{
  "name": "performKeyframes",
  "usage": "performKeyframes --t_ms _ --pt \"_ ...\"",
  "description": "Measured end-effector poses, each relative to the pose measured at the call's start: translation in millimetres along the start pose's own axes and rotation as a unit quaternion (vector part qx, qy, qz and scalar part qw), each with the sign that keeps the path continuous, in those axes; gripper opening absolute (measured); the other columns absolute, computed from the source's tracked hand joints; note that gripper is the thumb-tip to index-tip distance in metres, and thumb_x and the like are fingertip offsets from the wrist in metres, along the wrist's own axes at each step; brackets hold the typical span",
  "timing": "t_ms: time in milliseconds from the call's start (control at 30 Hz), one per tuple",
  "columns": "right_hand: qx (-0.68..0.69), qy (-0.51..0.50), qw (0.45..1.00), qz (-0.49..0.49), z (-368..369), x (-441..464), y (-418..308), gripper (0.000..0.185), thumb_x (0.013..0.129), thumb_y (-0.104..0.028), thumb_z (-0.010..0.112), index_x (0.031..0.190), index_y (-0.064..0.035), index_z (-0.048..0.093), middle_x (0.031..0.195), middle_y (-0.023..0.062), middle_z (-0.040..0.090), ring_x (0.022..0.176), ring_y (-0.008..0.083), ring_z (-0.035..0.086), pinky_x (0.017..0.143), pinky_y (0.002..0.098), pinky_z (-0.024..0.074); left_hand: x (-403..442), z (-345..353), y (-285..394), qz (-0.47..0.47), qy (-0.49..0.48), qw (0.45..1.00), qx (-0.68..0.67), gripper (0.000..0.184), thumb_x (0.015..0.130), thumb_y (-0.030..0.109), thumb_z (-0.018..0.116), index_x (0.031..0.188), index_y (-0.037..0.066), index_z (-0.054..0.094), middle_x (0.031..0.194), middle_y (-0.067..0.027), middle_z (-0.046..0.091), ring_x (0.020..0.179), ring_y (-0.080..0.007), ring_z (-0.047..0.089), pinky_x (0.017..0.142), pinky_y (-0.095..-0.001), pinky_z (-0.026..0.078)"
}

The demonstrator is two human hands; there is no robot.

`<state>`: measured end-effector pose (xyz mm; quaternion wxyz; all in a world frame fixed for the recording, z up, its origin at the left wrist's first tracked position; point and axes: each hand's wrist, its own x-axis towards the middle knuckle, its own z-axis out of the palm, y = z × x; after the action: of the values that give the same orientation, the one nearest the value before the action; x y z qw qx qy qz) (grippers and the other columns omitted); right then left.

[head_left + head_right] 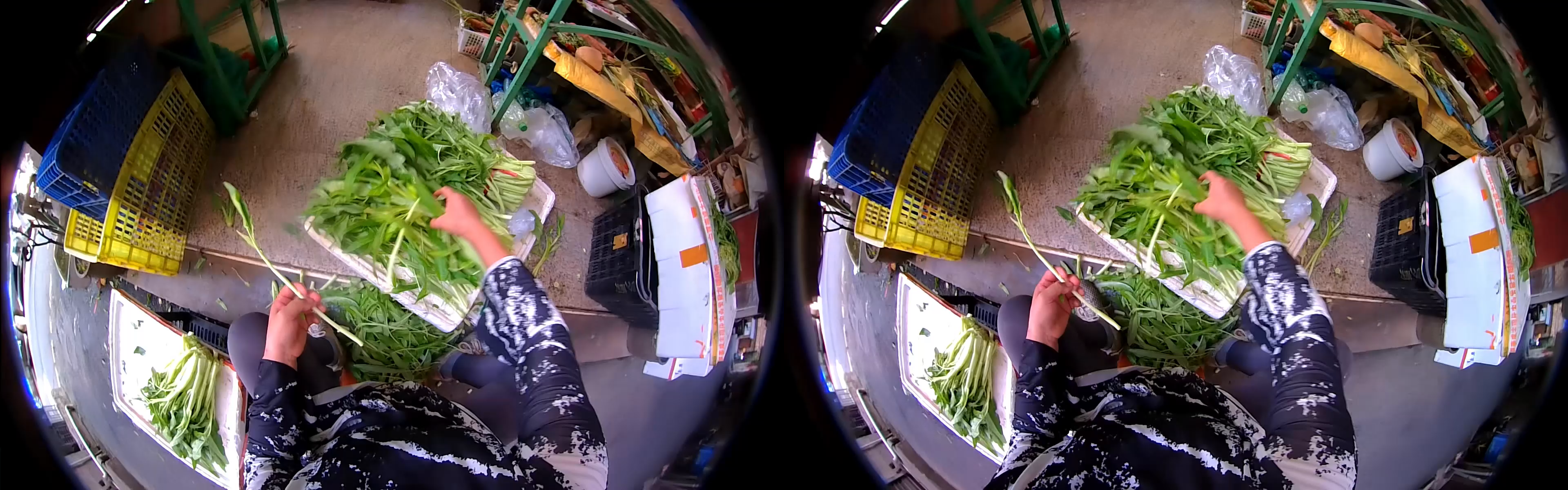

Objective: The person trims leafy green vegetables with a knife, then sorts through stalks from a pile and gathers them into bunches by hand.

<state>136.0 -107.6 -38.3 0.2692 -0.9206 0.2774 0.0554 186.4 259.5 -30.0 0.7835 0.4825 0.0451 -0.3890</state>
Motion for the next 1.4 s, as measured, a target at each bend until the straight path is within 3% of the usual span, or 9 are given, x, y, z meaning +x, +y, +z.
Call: performKeyframes --t_ms 167,300,367,400,767,967,1133,1233,1400 --pt "0.183 -0.087 0.979 -0.006 -78.8 -5.2 -2.2 0.059 0.059 -0.011 0.073 0.113 -0.0029 0.052 0.096 0.0101 0.061 0.088 0.0197 0.057 0.08 0.0296 0.0453 3.2 2.1 -0.3 -0.001 0.001 1.0 -0.004 0.015 0.076 -0.001 0.049 0.084 0.011 0.051 0.079 -0.0047 0.059 0.069 -0.0165 0.06 0.054 -0.0233 0.043" --pt "0.359 -0.152 0.921 -0.02 -82.6 30.3 46.4 0.066 0.064 -0.026 0.075 0.116 0.0066 0.048 0.107 0.0159 0.058 0.094 0.023 0.056 0.087 0.0309 0.0429 4.5 8.9 1.0 -0.008 0.011 1.0 0.003 0.015 0.076 -0.001 0.049 0.084 0.012 0.05 0.079 -0.0039 0.059 0.069 -0.0158 0.059 0.054 -0.024 0.042" --pt "0.084 0.052 0.991 0.09 -67.0 43.0 60.8 0.066 0.069 -0.037 0.071 0.113 0.0078 0.05 0.11 0.0193 0.057 0.098 0.0244 0.056 0.086 0.0311 0.0428 5.8 8.3 -1.3 -0.005 0.013 1.0 0.007 0.015 0.076 -0.001 0.049 0.084 0.012 0.051 0.08 -0.004 0.059 0.069 -0.0159 0.059 0.054 -0.0241 0.042" --pt "0.022 -0.015 0.993 0.116 -65.0 51.6 83.5 0.066 0.069 -0.042 0.07 0.109 0.0074 0.053 0.108 0.0209 0.058 0.097 0.0268 0.057 0.084 0.0314 0.0439 6.3 8.6 -1.9 -0.007 0.012 1.0 0.008 0.015 0.076 -0.001 0.049 0.084 0.011 0.051 0.08 -0.0041 0.059 0.069 -0.0159 0.059 0.054 -0.0239 0.042" --pt "0.101 0.263 0.955 0.092 -31.1 -40.9 100.2 0.034 0.077 -0.032 0.063 0.097 -0.0049 0.063 0.087 0.0108 0.065 0.074 0.0266 0.062 0.067 0.0346 0.0487 9.5 13.2 -7.8 -0.014 0.033 0.999 0.015 0.017 0.076 -0.003 0.044 0.085 0.009 0.05 0.079 -0.0055 0.058 0.071 -0.0205 0.059 0.065 -0.0319 0.049" --pt "-0.263 0.299 0.917 -0.025 28.3 -84.4 81.5 0.025 0.079 -0.028 0.063 0.096 -0.0096 0.065 0.087 0.011 0.063 0.077 0.0241 0.06 0.073 0.0347 0.0462 8.7 32.7 -19.2 -0.009 0.032 0.996 -0.081 0.019 0.075 -0.001 0.04 0.089 0.011 0.046 0.074 -0.0036 0.051 0.059 -0.0147 0.048 0.06 -0.0333 0.047" --pt "0.067 0.181 0.976 0.101 34.1 -128.2 21.1 0.027 0.08 -0.021 0.062 0.104 -0.0094 0.062 0.095 0.0093 0.062 0.082 0.021 0.059 0.074 0.0343 0.0464 15.4 38.5 -53.5 -0.037 0.023 0.988 -0.148 0.017 0.075 0.002 0.045 0.089 0.012 0.047 0.074 -0.0027 0.052 0.054 -0.0103 0.039 0.046 -0.0226 0.032" --pt "0.41 0.123 0.895 0.124 59.6 -160.6 -10.8 0.03 0.079 -0.011 0.064 0.105 0.0022 0.06 0.081 0.0053 0.061 0.064 0.0096 0.054 0.059 0.0185 0.0444 14.6 62.7 -75.3 -0.081 0.021 0.993 -0.089 0.015 0.078 0.007 0.052 0.09 0.014 0.044 0.084 -0.005 0.058 0.06 -0.0085 0.043 0.046 -0.021 0.033" --pt "0.558 0.114 0.819 0.068 112.7 -199.7 -34.3 0.029 0.081 -0.01 0.064 0.106 0.004 0.059 0.086 0.0009 0.061 0.072 0.0053 0.053 0.064 0.0183 0.0426 11.6 77.6 -98.6 -0.11 -0.031 0.993 -0.002 0.037 0.088 0.038 0.051 0.115 0.014 0.044 0.112 -0.0028 0.057 0.093 -0.0126 0.056 0.051 -0.0181 0.033"
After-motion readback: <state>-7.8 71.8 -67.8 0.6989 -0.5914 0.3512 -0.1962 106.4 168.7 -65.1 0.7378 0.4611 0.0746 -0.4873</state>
